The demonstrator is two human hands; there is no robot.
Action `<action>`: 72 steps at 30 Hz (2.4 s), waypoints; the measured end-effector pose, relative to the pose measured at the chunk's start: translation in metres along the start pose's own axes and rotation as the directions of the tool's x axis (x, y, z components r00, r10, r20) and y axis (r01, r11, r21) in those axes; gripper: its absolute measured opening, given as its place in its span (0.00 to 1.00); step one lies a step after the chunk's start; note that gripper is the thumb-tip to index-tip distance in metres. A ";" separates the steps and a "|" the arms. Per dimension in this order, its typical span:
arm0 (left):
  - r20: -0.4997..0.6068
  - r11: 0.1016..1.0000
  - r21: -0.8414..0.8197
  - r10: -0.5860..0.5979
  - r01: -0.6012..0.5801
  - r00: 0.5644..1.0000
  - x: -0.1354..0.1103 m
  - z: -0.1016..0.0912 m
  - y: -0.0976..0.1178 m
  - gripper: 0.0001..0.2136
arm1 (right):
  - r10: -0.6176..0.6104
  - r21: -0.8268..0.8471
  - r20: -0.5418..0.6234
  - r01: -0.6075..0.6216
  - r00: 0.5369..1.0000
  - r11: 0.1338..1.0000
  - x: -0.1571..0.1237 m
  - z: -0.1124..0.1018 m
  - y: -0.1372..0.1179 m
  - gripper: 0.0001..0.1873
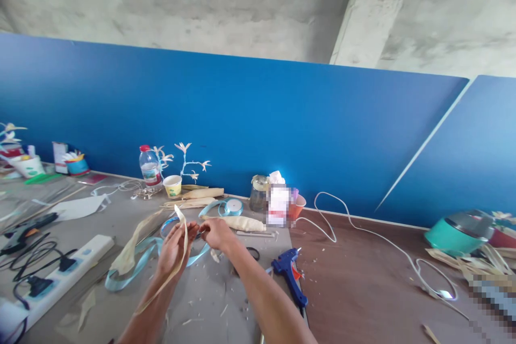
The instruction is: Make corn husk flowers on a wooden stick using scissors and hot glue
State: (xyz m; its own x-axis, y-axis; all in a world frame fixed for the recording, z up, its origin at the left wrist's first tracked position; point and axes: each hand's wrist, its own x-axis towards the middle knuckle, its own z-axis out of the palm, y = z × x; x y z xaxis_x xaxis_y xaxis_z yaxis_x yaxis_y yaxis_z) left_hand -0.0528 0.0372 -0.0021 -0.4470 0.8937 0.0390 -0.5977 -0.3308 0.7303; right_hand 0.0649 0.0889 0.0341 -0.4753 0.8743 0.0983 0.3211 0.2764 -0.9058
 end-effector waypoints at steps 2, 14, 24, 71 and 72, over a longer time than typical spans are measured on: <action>-0.013 0.999 -0.042 -0.009 0.009 1.000 0.000 0.000 0.001 0.13 | 0.016 -0.011 -0.046 -0.017 0.999 1.000 0.001 -0.009 -0.001 0.10; -0.096 0.981 -0.195 -0.032 0.013 0.995 0.011 -0.009 -0.003 0.08 | 0.283 0.313 -0.518 -0.129 0.807 0.941 0.021 -0.102 0.026 0.09; -0.088 0.993 -0.110 -0.055 0.045 0.995 0.002 -0.002 0.007 0.10 | 0.346 0.238 -0.336 -0.276 0.876 0.931 0.038 -0.003 0.041 0.07; 0.542 0.867 0.249 -0.493 0.431 0.680 -0.058 0.039 -0.007 0.09 | 0.209 0.864 -0.131 0.008 0.969 0.504 -0.111 -0.003 0.028 0.23; 0.539 0.867 0.241 -0.493 0.436 0.683 -0.057 0.038 -0.008 0.10 | 0.213 0.875 -0.129 0.010 0.969 0.485 -0.111 -0.004 0.029 0.23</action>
State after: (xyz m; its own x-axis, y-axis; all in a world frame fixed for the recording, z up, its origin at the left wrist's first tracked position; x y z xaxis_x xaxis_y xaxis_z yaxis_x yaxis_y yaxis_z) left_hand 0.0028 0.0004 0.0151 0.3484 0.9367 0.0343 -0.5526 0.1757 0.8147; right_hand 0.1302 0.0016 -0.0012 -0.2864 0.9571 -0.0443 -0.5657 -0.2063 -0.7984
